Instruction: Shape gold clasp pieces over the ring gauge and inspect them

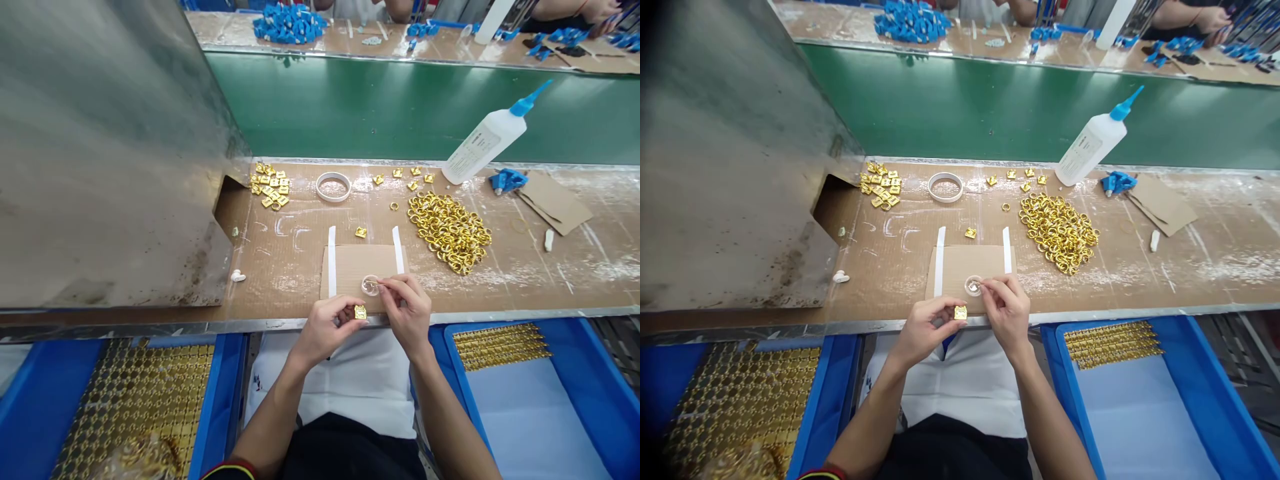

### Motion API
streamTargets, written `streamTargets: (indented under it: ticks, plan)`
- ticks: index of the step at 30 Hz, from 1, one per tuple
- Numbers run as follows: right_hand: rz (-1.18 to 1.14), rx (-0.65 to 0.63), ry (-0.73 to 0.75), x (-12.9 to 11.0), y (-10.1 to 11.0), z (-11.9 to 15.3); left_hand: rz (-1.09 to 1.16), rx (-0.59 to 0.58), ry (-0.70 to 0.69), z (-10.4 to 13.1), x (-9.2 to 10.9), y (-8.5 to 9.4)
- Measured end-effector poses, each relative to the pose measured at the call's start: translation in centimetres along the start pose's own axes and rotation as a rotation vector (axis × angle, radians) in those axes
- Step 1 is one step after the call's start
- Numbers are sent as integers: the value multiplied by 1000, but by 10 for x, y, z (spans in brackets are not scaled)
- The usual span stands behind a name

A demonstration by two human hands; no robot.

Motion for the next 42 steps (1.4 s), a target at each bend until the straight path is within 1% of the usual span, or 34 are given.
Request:
streamTargets:
  ticks: [4,7,10,12,16,19,26,28,31,33,37,42]
  plan:
    - [-5,-18,18,-1,-2,-3,1,7,86,-2,-3,-1]
    - [-31,-10,14,0,-1,-5,33,-15,100,-3,-2,-1]
    - [-35,-25,-6,2,-2,-7,96,-59,87,-3,-1,0]
    - [-29,-43,-13,3,-2,-8,105,-66,67,-2,1,1]
    - [-42,-52,-25,4,-3,-7,25,-34,23,-3,6,4]
    - [-71,-43,-48,5,-3,-6,-52,-14,-19,-5,7,3]
    - [-175,46,-110,8,2,-3,-104,65,-58,-5,4,1]
    - [-236,69,-178,9,2,0,-119,67,-65,-3,5,0]
    - [-360,100,-320,13,0,4,-148,73,-64,-4,7,-2]
    - [-422,122,-375,14,-2,6,-164,85,-59,-5,7,-3]
    - [-461,166,-385,15,-4,6,-172,100,-52,-6,7,-5]
    - [-461,221,-330,13,-3,11,-201,109,-74,-5,7,-7]
Point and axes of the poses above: each hand's wrist, its own z-axis away from the middle knuckle, its own y-axis out of the back of the hand, x = y × z, the point moved 5 cm from there along -z, towards the middle knuckle, and after that the axes turned 11 degrees about y, right-handed, at the moved point
